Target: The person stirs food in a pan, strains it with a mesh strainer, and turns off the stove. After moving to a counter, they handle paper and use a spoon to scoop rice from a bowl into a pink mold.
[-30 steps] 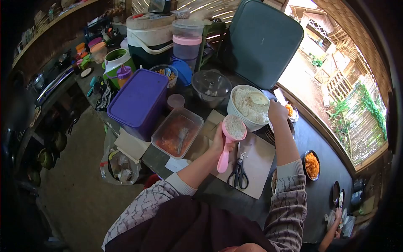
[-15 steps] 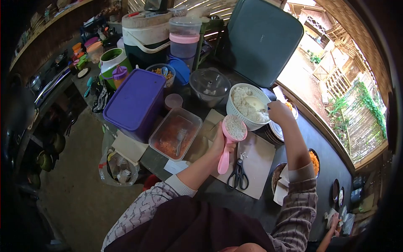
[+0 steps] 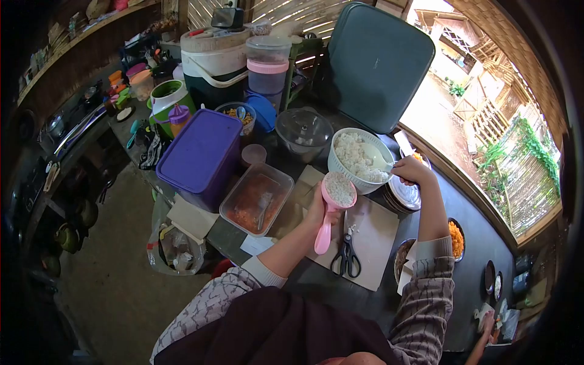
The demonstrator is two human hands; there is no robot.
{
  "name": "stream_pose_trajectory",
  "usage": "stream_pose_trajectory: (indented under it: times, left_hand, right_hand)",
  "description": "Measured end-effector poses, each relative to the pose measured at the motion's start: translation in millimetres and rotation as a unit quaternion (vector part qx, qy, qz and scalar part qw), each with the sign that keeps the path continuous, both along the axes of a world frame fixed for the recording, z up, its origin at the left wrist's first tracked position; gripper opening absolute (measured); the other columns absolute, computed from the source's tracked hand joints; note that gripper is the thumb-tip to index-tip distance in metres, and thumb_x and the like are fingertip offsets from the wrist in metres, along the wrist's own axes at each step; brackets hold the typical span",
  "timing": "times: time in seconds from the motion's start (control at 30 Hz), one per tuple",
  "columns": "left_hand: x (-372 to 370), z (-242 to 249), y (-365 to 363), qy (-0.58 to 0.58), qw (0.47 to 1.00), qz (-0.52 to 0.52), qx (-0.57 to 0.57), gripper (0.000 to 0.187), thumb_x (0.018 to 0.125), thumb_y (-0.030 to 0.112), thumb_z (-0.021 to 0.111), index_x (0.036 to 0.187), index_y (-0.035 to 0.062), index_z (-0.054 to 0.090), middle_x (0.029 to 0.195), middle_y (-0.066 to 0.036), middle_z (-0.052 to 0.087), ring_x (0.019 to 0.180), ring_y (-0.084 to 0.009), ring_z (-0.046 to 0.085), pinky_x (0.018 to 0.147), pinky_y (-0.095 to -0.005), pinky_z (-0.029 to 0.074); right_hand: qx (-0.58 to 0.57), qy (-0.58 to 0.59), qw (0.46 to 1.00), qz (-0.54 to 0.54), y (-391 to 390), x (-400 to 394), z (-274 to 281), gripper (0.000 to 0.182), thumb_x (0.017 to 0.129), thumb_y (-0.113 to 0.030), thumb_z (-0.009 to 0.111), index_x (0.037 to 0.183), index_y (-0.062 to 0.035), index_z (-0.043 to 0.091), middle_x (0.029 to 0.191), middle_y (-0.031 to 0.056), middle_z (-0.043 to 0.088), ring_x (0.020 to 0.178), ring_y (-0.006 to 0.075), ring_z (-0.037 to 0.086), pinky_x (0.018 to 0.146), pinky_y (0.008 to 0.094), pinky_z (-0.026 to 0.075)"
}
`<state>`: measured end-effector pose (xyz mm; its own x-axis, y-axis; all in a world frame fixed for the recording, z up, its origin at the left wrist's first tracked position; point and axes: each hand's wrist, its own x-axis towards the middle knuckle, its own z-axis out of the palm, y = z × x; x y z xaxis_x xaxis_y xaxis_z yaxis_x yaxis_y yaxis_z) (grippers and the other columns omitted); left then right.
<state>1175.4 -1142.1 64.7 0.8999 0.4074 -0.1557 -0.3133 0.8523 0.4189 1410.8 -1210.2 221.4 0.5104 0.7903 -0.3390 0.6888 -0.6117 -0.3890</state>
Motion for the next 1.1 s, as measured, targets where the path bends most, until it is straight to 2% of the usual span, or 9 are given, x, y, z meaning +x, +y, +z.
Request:
stream_pose_trajectory:
  times: [0.23, 0.33, 0.5, 0.63, 0.7, 0.77, 0.83, 0.93, 1.1]
  left_hand:
    - [-1.5, 1.4, 0.0, -0.01, 1.0, -0.01, 0.011, 0.068, 0.082, 0.068, 0.023, 0.101, 0.0096, 0.052, 0.066, -0.004, 0.052, 0.036, -0.0036, 0.03, 0.029, -0.0147, 0.024]
    - [-1.3, -2.1, 2.6, -0.033, 0.999, -0.032, -0.005, 0.069, 0.076, 0.072, 0.034, 0.107, 0.0119, 0.05, 0.061, 0.001, 0.041, 0.038, -0.004, 0.027, 0.031, -0.0154, 0.022]
    - [2.8, -15.1, 6.4, -0.089, 0.97, -0.144, -0.176, 0.075, 0.073, 0.069, 0.047, 0.108, 0.0029, 0.05, 0.063, 0.001, 0.038, 0.04, -0.004, 0.027, 0.031, -0.0155, 0.022]
    - [5.4, -24.4, 7.4, -0.097, 0.958, -0.179, -0.204, 0.073, 0.073, 0.066, 0.051, 0.109, 0.0027, 0.049, 0.064, 0.001, 0.038, 0.041, -0.0042, 0.027, 0.032, -0.0149, 0.021]
    - [4.9, -25.9, 7.6, -0.115, 0.934, -0.219, -0.259, 0.072, 0.074, 0.065, 0.051, 0.112, 0.0038, 0.048, 0.065, -0.001, 0.038, 0.043, -0.0043, 0.029, 0.032, -0.0142, 0.024]
    - [4.6, -25.4, 8.5, -0.113, 0.939, -0.224, -0.235, 0.071, 0.075, 0.064, 0.05, 0.114, 0.0045, 0.048, 0.066, -0.002, 0.041, 0.043, -0.0044, 0.031, 0.032, -0.0142, 0.025]
    - [4.1, -24.4, 8.7, -0.112, 0.944, -0.228, -0.211, 0.07, 0.076, 0.063, 0.05, 0.116, 0.0052, 0.047, 0.067, -0.004, 0.043, 0.043, -0.0046, 0.032, 0.032, -0.0142, 0.026]
    - [0.9, -16.5, 7.2, -0.155, 0.919, -0.27, -0.244, 0.068, 0.078, 0.062, 0.047, 0.119, 0.0076, 0.046, 0.071, -0.008, 0.048, 0.042, -0.0053, 0.033, 0.031, -0.0147, 0.028]
    - [-3.8, 1.1, 1.9, -0.13, 0.933, -0.267, -0.205, 0.066, 0.079, 0.062, 0.045, 0.122, 0.0125, 0.045, 0.076, -0.012, 0.051, 0.041, -0.0063, 0.034, 0.031, -0.0146, 0.027]
  right_hand:
    - [0.07, 0.063, 0.995, -0.027, -24.7, 5.5, 6.0, 0.025, 0.083, -0.024, 0.056, 0.088, -0.0015, 0.064, 0.054, 0.0005, 0.051, 0.041, 0.0061, 0.045, 0.039, 0.0211, 0.038]
    - [0.089, 0.058, 0.994, -0.009, -38.6, -1.5, 11.4, 0.026, 0.083, -0.023, 0.055, 0.095, -0.0011, 0.063, 0.054, 0.0003, 0.051, 0.044, 0.0066, 0.047, 0.042, 0.0214, 0.039]
    - [0.097, 0.045, 0.994, 0.004, -66.3, -32.3, 9.8, 0.029, 0.083, -0.02, 0.054, 0.103, 0.0, 0.059, 0.055, 0.0022, 0.053, 0.045, 0.0096, 0.049, 0.043, 0.0232, 0.041]
    - [0.071, 0.049, 0.996, -0.003, -81.5, -67.2, 8.4, 0.029, 0.082, -0.019, 0.055, 0.105, -0.0017, 0.059, 0.059, 0.0055, 0.057, 0.05, 0.0111, 0.053, 0.049, 0.0264, 0.044]
    - [0.146, 0.024, 0.988, 0.038, -88.9, -76.5, -0.6, 0.031, 0.081, -0.019, 0.056, 0.106, 0.0003, 0.057, 0.065, 0.0086, 0.059, 0.053, 0.0122, 0.055, 0.054, 0.0287, 0.045]
    - [0.154, -0.008, 0.987, 0.052, -94.3, -87.4, -4.0, 0.031, 0.082, -0.019, 0.055, 0.107, -0.0013, 0.056, 0.068, 0.0102, 0.06, 0.059, 0.0166, 0.058, 0.056, 0.0294, 0.045]
    - [0.198, -0.127, 0.968, 0.09, -99.5, -94.6, -10.7, 0.027, 0.082, -0.015, 0.054, 0.106, -0.0038, 0.055, 0.077, 0.0154, 0.062, 0.07, 0.0273, 0.061, 0.066, 0.0343, 0.046]
    - [0.239, -0.14, 0.956, 0.094, -106.6, -103.6, -15.0, 0.025, 0.081, -0.016, 0.055, 0.106, -0.0102, 0.055, 0.085, 0.0178, 0.061, 0.079, 0.035, 0.059, 0.07, 0.0393, 0.046]
    - [0.253, -0.141, 0.954, 0.076, -116.6, -108.2, -23.5, 0.025, 0.082, -0.016, 0.053, 0.106, -0.0099, 0.053, 0.087, 0.0176, 0.061, 0.082, 0.0337, 0.059, 0.072, 0.0391, 0.046]
